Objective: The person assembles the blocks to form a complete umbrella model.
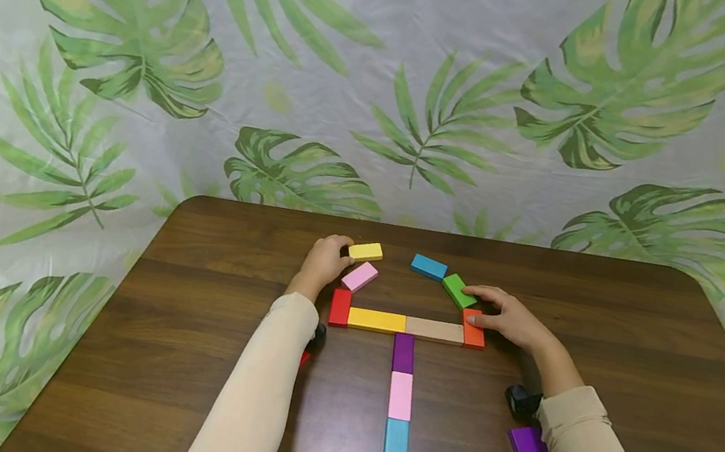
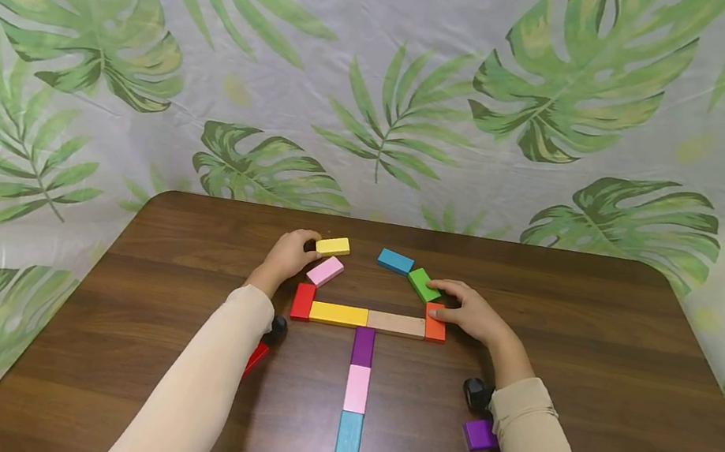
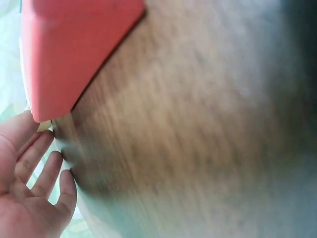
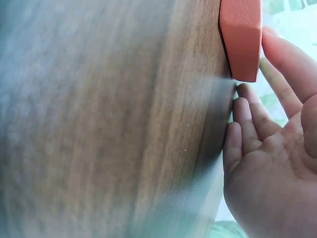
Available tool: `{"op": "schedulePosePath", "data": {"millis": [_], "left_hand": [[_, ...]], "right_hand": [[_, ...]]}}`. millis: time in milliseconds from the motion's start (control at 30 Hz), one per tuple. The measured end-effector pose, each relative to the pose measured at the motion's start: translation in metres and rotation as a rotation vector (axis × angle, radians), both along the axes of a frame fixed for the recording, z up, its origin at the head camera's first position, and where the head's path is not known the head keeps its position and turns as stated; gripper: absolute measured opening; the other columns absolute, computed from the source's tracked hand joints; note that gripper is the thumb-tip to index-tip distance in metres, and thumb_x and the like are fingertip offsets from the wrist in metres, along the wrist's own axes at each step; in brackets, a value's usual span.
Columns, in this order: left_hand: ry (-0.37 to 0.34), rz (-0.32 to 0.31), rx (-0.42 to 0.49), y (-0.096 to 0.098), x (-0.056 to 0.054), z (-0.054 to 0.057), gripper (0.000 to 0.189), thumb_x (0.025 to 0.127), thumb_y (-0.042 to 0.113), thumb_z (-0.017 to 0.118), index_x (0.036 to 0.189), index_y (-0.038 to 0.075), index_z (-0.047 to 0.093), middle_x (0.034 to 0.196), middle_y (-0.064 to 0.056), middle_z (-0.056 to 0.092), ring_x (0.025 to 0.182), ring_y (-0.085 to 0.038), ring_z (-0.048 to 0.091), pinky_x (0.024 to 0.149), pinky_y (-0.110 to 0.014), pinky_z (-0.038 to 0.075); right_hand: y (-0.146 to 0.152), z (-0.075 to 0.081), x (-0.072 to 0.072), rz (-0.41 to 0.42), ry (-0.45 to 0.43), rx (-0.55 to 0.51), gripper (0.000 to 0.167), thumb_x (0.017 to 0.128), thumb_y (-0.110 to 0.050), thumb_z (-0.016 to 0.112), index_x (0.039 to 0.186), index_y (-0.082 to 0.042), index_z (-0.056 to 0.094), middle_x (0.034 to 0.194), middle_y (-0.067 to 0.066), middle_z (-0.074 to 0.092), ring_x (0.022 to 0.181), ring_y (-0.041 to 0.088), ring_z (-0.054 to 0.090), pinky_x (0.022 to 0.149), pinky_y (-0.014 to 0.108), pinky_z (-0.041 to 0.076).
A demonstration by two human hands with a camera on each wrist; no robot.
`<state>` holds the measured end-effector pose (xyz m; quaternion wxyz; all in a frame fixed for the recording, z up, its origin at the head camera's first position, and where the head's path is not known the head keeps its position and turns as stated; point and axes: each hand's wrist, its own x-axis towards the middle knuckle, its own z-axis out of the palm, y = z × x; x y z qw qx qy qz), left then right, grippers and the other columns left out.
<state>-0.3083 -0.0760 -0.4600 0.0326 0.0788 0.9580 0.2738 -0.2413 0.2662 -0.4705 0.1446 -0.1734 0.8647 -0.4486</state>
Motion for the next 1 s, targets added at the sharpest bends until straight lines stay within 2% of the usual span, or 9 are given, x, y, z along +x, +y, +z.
{"op": "schedulePosePath", "data": {"millis": [167, 333, 667, 1000], "left_hand": [[0.013, 0.017, 0.046, 0.000, 0.000, 0.001, 0.035, 0.085, 0.014, 0.061, 0.119, 0.005, 0.056, 0.117, -0.012, 0.056, 0.108, -0.026, 0.050, 0.091, -0.036, 0.038], [0.051, 0.009, 0.050, 0.002, -0.001, 0.001, 0.034, 0.086, 0.014, 0.061, 0.117, 0.004, 0.056, 0.115, -0.013, 0.056, 0.108, -0.028, 0.049, 0.092, -0.036, 0.037], [0.134, -0.052, 0.080, 0.014, 0.000, 0.013, 0.030, 0.084, 0.012, 0.064, 0.112, 0.003, 0.058, 0.106, -0.013, 0.059, 0.100, -0.027, 0.052, 0.087, -0.035, 0.041], [0.155, -0.107, 0.087, 0.026, 0.004, 0.018, 0.031, 0.084, 0.015, 0.064, 0.113, 0.005, 0.058, 0.105, -0.010, 0.059, 0.100, -0.025, 0.052, 0.086, -0.034, 0.040]], "right_hand": [[0.001, 0.000, -0.001, 0.000, 0.002, 0.014, 0.055, 0.082, -0.023, 0.066, 0.131, -0.007, 0.047, 0.135, 0.020, 0.034, 0.122, 0.038, 0.029, 0.096, 0.055, 0.022], [0.001, 0.000, 0.000, 0.003, 0.007, 0.019, 0.055, 0.082, -0.023, 0.066, 0.131, -0.007, 0.046, 0.135, 0.020, 0.034, 0.121, 0.038, 0.029, 0.096, 0.056, 0.023], [-0.001, 0.002, 0.002, 0.009, 0.017, 0.024, 0.054, 0.083, -0.021, 0.065, 0.131, -0.006, 0.046, 0.135, 0.021, 0.033, 0.121, 0.039, 0.029, 0.096, 0.056, 0.023], [-0.002, 0.002, 0.003, 0.009, 0.016, 0.019, 0.053, 0.083, -0.021, 0.065, 0.131, -0.006, 0.046, 0.135, 0.022, 0.033, 0.121, 0.040, 0.029, 0.096, 0.056, 0.023]]}}
